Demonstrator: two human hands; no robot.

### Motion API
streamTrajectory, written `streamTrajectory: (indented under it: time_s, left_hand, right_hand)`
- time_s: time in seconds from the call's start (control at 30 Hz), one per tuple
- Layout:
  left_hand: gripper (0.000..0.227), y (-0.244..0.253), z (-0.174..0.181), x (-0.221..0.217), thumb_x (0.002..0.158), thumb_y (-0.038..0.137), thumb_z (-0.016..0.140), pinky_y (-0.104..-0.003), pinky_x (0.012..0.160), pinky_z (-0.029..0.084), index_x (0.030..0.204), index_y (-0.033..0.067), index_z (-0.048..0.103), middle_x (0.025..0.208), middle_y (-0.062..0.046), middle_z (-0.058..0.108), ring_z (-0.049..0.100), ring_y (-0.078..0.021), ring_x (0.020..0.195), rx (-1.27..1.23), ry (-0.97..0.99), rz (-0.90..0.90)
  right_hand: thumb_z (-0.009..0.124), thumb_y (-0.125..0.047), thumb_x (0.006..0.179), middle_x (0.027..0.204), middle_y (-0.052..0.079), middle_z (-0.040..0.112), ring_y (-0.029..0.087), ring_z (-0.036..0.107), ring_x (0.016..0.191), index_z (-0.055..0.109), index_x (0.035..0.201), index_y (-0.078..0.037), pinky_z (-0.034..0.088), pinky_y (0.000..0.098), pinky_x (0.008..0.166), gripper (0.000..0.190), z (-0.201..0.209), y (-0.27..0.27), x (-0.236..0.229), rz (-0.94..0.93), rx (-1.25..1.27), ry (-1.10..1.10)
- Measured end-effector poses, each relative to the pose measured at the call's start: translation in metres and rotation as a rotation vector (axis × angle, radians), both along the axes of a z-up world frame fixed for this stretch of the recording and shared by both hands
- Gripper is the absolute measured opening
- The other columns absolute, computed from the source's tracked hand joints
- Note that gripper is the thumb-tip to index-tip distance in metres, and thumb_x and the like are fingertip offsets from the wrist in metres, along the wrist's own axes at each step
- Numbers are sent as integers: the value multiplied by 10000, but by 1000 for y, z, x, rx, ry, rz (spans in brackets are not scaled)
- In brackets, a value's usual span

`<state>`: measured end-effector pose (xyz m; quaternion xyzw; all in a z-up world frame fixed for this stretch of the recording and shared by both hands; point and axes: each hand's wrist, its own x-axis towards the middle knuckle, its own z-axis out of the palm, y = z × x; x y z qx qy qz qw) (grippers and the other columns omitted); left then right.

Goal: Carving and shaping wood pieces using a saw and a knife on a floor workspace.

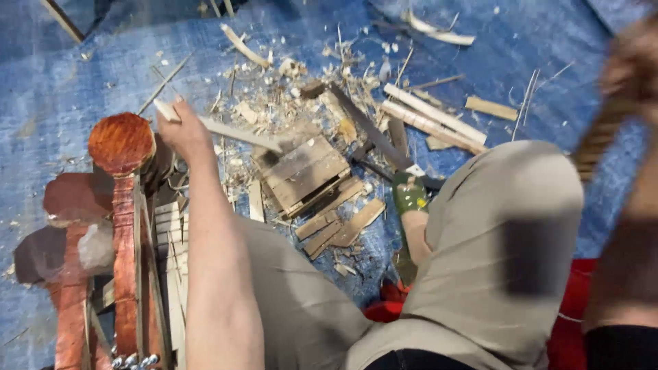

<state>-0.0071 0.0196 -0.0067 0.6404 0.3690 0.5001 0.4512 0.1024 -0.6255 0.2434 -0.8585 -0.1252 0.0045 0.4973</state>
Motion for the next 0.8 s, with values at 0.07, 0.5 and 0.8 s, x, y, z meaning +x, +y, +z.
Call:
streamTrajectory:
  time_s: [0.07, 0.5, 0.8]
  left_hand:
    - [275, 2, -1, -7, 964, 321, 559, -343, 635, 552, 1038, 80, 668, 821, -54, 676, 677, -185, 697, 4, 11, 34]
    - [316, 35, -11, -35, 1014, 376, 557, -397, 737, 498, 1024, 72, 642, 963, -121, 623, 635, -243, 824, 135, 98, 61]
    - [370, 25, -11, -32, 1043, 397, 624, -346, 674, 568, 1026, 30, 661, 861, -93, 720, 715, -204, 730, 280, 33, 68]
  right_hand:
    - [653, -59, 860, 865, 6, 592, 114, 550, 631, 621, 1270, -169, 413, 253, 530, 426, -39, 42, -5, -3, 76, -43]
    - [803, -149, 837, 781, 5, 618, 112, 533, 713, 753, 1026, -141, 403, 278, 663, 195, -211, 50, -12, -65, -32, 290]
    - [829, -209, 855, 795, -10, 627, 95, 551, 702, 744, 1025, -194, 417, 263, 627, 191, -202, -1, -54, -268, -17, 194]
